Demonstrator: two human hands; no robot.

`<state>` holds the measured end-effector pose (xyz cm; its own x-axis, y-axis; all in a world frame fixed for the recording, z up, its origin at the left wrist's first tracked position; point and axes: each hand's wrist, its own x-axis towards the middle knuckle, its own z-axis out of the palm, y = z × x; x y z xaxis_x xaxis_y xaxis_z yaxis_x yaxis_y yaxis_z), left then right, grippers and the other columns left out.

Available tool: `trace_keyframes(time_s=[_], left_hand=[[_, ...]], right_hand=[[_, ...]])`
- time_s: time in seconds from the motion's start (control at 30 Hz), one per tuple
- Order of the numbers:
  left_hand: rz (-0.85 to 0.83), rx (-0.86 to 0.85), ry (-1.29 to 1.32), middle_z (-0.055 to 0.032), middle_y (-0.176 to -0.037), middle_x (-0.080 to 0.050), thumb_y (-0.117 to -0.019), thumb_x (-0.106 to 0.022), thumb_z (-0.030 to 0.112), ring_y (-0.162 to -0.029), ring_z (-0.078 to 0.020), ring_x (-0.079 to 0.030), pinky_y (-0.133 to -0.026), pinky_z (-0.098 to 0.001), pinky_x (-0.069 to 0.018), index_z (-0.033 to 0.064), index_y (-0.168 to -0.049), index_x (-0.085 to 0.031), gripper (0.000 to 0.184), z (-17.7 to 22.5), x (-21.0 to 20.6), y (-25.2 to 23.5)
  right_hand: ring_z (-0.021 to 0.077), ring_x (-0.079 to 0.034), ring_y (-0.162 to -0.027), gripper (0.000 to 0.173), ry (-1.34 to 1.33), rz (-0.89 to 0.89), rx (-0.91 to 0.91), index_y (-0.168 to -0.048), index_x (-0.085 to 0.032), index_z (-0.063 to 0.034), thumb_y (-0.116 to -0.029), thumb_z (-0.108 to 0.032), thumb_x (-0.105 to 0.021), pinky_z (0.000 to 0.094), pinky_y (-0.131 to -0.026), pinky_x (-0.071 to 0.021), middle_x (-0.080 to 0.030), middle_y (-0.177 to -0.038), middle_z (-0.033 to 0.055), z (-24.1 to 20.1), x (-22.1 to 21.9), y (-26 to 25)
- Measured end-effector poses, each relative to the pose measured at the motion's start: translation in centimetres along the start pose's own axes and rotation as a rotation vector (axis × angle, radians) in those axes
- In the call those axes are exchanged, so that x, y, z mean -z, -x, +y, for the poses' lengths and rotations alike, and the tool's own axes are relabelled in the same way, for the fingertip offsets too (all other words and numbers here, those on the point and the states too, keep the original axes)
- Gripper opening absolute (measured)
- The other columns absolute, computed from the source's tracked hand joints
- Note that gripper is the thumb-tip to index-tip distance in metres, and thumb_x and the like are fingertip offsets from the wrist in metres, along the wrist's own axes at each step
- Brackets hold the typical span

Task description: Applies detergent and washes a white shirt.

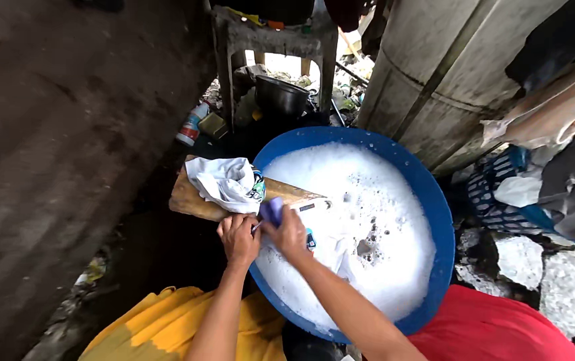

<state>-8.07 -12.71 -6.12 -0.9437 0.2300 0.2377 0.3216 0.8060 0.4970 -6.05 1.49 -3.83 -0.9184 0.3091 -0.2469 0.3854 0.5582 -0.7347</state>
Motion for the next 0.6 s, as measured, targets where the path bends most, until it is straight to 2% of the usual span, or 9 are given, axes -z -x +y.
trace_keyframes(time_s=[0.03,0.1,0.23,0.3,0.33,0.4,0.47,0.53,0.6], left_hand=[[-0.004,0.009,0.000,-0.0278,-0.116,-0.068,-0.0910,-0.069,0.008,-0.119,-0.0524,-0.055,-0.106,-0.0707,-0.0309,-0.0044,-0.097,-0.074,0.015,0.0,0.1,0.1],[0.011,-0.008,0.014,-0.0273,-0.112,-0.068,-0.0916,-0.072,0.014,-0.117,-0.0522,-0.056,-0.105,-0.0709,-0.0321,-0.0020,-0.097,-0.075,0.017,-0.5,-0.2,0.2],[0.010,0.005,0.026,-0.0227,-0.117,-0.068,-0.0939,-0.072,0.021,-0.121,-0.0485,-0.054,-0.107,-0.0686,-0.0309,0.0016,-0.098,-0.075,0.020,-1.0,-0.8,0.1],[0.006,0.006,0.026,-0.0218,-0.118,-0.067,-0.0939,-0.072,0.021,-0.122,-0.0472,-0.054,-0.108,-0.0678,-0.0301,0.0018,-0.098,-0.075,0.020,-0.8,-0.8,0.1],[-0.005,0.011,0.025,-0.0222,-0.118,-0.067,-0.0940,-0.072,0.020,-0.123,-0.0476,-0.053,-0.108,-0.0682,-0.0296,0.0014,-0.098,-0.075,0.019,-0.6,-0.6,0.0],[-0.017,0.017,0.019,-0.0230,-0.118,-0.068,-0.0936,-0.072,0.017,-0.123,-0.0489,-0.053,-0.108,-0.0688,-0.0294,0.0009,-0.099,-0.075,0.017,-0.4,-0.3,-0.1],[-0.015,0.014,0.017,-0.0251,-0.117,-0.068,-0.0917,-0.071,0.011,-0.122,-0.0506,-0.054,-0.107,-0.0699,-0.0302,-0.0002,-0.100,-0.075,0.014,-0.5,-0.2,0.1],[-0.011,0.006,0.010,-0.0248,-0.114,-0.069,-0.0935,-0.072,0.017,-0.120,-0.0507,-0.055,-0.106,-0.0702,-0.0311,0.0012,-0.100,-0.075,0.018,-0.8,-0.4,0.1],[-0.010,0.011,0.018,-0.0233,-0.116,-0.068,-0.0939,-0.072,0.020,-0.121,-0.0492,-0.054,-0.107,-0.0696,-0.0304,0.0023,-0.099,-0.075,0.019,-0.8,-0.6,0.0]], right_hand=[[0.0421,-0.065,-0.116,0.060,0.016,-0.073,0.043,-0.137,-0.056,0.0016,-0.0938,-0.037,-0.075,0.0572,-0.097,-0.0526,-0.064,-0.127,0.0270,-1.1,-0.4,1.0],[0.0444,-0.065,-0.115,0.061,0.031,-0.081,0.025,-0.137,-0.057,0.0014,-0.0940,-0.038,-0.076,0.0616,-0.096,-0.0523,-0.064,-0.126,0.0282,1.3,1.0,0.1],[0.0523,-0.062,-0.115,0.065,0.027,0.277,-0.260,-0.139,-0.051,0.0023,-0.0944,-0.039,-0.075,0.0691,-0.092,-0.0503,-0.062,-0.126,0.0335,11.2,6.4,-4.7],[0.0522,-0.060,-0.119,0.068,-0.019,0.338,-0.322,-0.144,-0.047,0.0014,-0.0952,-0.038,-0.074,0.0686,-0.095,-0.0493,-0.060,-0.130,0.0334,10.3,6.4,-5.0],[0.0521,-0.063,-0.115,0.066,-0.016,0.322,-0.256,-0.143,-0.048,0.0023,-0.0960,-0.037,-0.072,0.0688,-0.092,-0.0508,-0.062,-0.127,0.0337,8.5,5.0,-4.1],[0.0480,-0.066,-0.111,0.061,-0.006,0.150,-0.058,-0.140,-0.052,0.0032,-0.0953,-0.033,-0.074,0.0646,-0.091,-0.0537,-0.065,-0.123,0.0311,3.1,0.9,-1.3],[0.0456,-0.064,-0.115,0.060,0.021,-0.013,0.073,-0.136,-0.057,0.0022,-0.0924,-0.034,-0.078,0.0607,-0.094,-0.0526,-0.064,-0.125,0.0288,-0.1,-0.7,0.6],[0.0482,-0.064,-0.114,0.061,0.032,-0.040,0.026,-0.138,-0.054,0.0025,-0.0948,-0.036,-0.075,0.0643,-0.093,-0.0519,-0.064,-0.126,0.0308,2.0,1.4,-0.7],[0.0510,-0.064,-0.112,0.063,0.043,0.136,-0.108,-0.139,-0.052,0.0039,-0.0960,-0.037,-0.073,0.0675,-0.092,-0.0515,-0.064,-0.124,0.0331,7.1,4.8,-3.8]])
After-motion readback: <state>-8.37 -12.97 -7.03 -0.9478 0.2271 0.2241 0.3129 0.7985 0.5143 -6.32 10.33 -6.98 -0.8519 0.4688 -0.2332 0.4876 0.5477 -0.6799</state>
